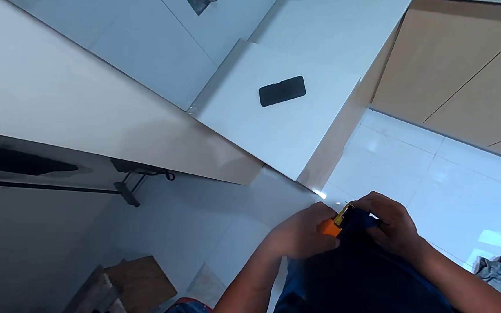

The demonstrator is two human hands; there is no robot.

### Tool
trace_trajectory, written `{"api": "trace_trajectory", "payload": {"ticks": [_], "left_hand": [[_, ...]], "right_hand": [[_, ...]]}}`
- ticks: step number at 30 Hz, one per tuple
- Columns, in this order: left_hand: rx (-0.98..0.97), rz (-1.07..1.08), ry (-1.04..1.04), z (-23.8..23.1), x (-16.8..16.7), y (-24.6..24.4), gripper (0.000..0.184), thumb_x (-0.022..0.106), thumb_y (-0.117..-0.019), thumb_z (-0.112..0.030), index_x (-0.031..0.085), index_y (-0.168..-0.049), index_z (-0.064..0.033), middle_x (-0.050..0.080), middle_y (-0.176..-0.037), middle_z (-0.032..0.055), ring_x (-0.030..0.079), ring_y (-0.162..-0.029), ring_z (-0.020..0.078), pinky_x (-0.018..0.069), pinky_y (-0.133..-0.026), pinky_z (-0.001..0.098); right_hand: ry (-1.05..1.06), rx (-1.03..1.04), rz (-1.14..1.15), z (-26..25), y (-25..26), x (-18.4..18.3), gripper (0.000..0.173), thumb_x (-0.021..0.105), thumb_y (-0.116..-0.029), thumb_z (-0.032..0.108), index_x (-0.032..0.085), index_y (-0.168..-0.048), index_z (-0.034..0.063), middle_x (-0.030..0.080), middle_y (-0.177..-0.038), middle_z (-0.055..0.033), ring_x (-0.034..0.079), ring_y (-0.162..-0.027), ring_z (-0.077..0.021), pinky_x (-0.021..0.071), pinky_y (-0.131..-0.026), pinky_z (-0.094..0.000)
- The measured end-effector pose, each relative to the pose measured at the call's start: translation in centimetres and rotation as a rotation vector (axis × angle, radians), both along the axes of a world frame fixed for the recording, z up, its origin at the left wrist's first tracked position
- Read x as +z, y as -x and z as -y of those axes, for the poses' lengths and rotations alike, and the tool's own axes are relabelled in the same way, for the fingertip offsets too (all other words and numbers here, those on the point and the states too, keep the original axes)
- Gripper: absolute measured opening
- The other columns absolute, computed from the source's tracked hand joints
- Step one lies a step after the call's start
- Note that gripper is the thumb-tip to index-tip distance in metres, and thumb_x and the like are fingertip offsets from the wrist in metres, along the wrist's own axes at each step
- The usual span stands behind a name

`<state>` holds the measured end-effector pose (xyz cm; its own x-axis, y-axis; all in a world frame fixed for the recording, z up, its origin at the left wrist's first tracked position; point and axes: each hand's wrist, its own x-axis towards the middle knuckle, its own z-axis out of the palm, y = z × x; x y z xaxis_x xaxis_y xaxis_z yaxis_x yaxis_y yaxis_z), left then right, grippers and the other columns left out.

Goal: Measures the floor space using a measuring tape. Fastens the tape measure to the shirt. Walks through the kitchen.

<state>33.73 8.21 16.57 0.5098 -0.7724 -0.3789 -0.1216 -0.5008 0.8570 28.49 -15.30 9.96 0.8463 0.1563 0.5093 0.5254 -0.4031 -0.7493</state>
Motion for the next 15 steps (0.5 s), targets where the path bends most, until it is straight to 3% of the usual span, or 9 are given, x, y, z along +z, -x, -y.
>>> {"api": "trace_trajectory", "payload": {"ticks": [5,9,15], "left_hand": [[0.089,0.042,0.177,-0.1,-1.5,0.9,0.029,0.059,-0.1,-0.023,0.068,-0.111,0.0018,0.063,-0.115,0.0111,0.059,-0.104,0.0083,0.0494,-0.089,0.0224],[0.12,0.03,0.163,0.3,-1.5,1.2,0.025,0.058,-0.1003,-0.02,0.068,-0.109,0.0007,0.063,-0.114,0.0098,0.059,-0.105,0.0085,0.0495,-0.089,0.0233],[0.098,0.095,0.081,0.7,-0.9,1.7,0.026,0.058,-0.0991,-0.022,0.069,-0.107,0.0006,0.064,-0.117,0.0127,0.06,-0.108,0.0138,0.0504,-0.091,0.0283]], "right_hand": [[-0.022,0.009,-0.045,0.0,-0.2,-0.1,0.021,0.06,-0.0957,0.018,0.074,-0.102,0.0027,0.071,-0.09,-0.0094,0.065,-0.088,-0.0103,0.053,-0.083,-0.0191],[0.024,0.005,-0.053,0.1,-0.2,-0.3,0.02,0.062,-0.0945,0.02,0.073,-0.1,0.0045,0.07,-0.088,-0.0082,0.065,-0.086,-0.0113,0.0535,-0.08,-0.0203],[0.271,-0.089,0.081,-0.3,-0.2,-0.2,0.026,0.054,-0.0957,0.025,0.071,-0.089,0.0066,0.07,-0.08,-0.009,0.066,-0.077,-0.0236,0.0525,-0.07,-0.0354]]}}
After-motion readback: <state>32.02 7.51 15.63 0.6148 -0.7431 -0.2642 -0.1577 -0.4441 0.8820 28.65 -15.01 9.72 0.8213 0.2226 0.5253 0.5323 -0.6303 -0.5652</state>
